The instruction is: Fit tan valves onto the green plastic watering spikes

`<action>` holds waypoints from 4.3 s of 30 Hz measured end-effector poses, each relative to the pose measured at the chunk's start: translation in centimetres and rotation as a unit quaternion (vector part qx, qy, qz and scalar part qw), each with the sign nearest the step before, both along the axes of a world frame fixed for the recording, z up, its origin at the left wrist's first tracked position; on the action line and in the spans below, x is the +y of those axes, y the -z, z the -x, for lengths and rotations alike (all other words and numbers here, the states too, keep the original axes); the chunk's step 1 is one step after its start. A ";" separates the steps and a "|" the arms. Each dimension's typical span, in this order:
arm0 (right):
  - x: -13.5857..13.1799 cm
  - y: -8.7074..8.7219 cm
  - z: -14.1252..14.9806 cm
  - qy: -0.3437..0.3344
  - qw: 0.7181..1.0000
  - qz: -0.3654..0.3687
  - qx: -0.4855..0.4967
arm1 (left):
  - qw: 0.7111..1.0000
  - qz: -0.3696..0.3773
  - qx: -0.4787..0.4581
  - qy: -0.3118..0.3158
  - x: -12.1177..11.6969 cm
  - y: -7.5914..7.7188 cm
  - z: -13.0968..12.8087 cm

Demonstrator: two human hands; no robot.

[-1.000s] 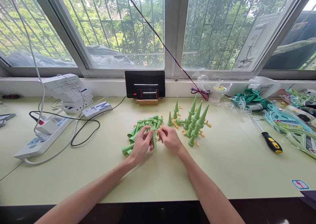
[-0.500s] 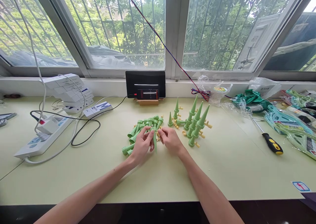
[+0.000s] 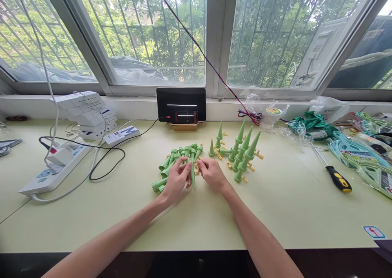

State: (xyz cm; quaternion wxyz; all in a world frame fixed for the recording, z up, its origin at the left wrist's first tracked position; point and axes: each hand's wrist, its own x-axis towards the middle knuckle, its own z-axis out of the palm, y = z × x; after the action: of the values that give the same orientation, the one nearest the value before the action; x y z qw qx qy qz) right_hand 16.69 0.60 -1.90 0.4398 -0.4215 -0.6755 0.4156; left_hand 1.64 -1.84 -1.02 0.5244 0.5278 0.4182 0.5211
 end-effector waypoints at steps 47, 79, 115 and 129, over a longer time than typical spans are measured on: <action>-0.1 -0.3 -0.1 0.006 1.000 -0.002 0.007 | 1.000 -0.011 0.007 0.002 -0.1 -0.1 0.0; -0.4 -0.8 -0.2 0.008 1.000 -0.010 0.005 | 1.000 -0.001 -0.002 0.009 -0.1 0.0 0.1; -0.2 -0.5 -0.3 -0.014 1.000 -0.006 0.014 | 0.999 -0.041 0.012 0.010 -0.1 0.4 0.0; -0.2 -0.6 -0.3 -0.007 1.000 -0.006 0.003 | 1.000 -0.025 0.011 0.006 -0.1 0.0 0.0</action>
State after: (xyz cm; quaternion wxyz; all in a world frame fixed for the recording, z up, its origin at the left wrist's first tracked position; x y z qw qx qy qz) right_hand 17.03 0.35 -1.29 0.4415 -0.4132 -0.6796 0.4154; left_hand 1.63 -1.95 -1.04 0.5095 0.5489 0.4077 0.5223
